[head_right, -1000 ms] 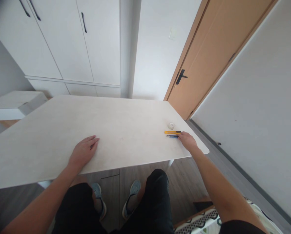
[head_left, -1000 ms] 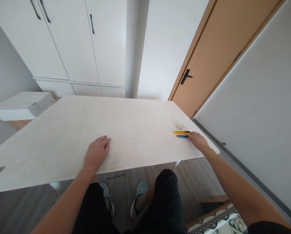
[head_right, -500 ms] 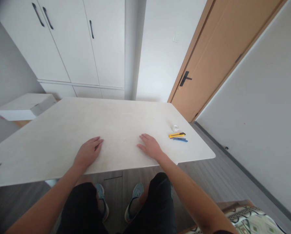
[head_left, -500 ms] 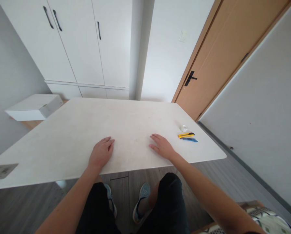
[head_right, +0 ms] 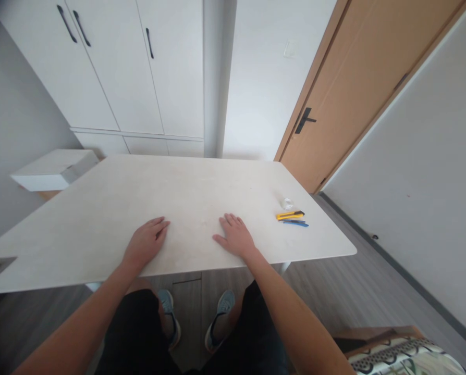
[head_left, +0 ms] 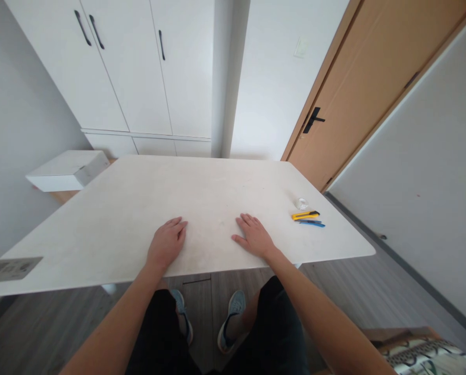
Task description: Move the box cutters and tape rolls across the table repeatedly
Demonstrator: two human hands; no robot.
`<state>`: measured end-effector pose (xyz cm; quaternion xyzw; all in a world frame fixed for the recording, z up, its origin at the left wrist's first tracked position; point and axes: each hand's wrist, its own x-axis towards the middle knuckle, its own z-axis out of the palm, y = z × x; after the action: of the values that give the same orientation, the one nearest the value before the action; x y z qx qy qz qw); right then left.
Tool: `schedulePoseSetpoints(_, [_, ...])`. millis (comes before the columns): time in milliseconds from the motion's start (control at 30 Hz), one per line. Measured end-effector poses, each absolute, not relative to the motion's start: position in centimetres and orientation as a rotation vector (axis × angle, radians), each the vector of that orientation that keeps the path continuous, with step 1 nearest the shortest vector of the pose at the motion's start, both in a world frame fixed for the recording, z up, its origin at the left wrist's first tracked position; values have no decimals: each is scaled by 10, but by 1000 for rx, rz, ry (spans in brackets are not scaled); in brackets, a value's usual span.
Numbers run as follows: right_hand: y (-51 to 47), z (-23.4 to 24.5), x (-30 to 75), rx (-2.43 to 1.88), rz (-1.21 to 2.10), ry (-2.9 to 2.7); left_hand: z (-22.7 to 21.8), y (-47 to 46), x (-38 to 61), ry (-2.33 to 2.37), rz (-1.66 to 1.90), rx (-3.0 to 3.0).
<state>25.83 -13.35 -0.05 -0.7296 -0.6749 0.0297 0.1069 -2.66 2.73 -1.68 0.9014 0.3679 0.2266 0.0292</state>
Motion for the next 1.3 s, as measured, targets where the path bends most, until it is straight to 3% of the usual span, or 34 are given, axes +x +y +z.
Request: schedulePoseSetpoints(1300, [-133,0,258,-2173,90,-1967,-22,30,-28,1114,751,2788])
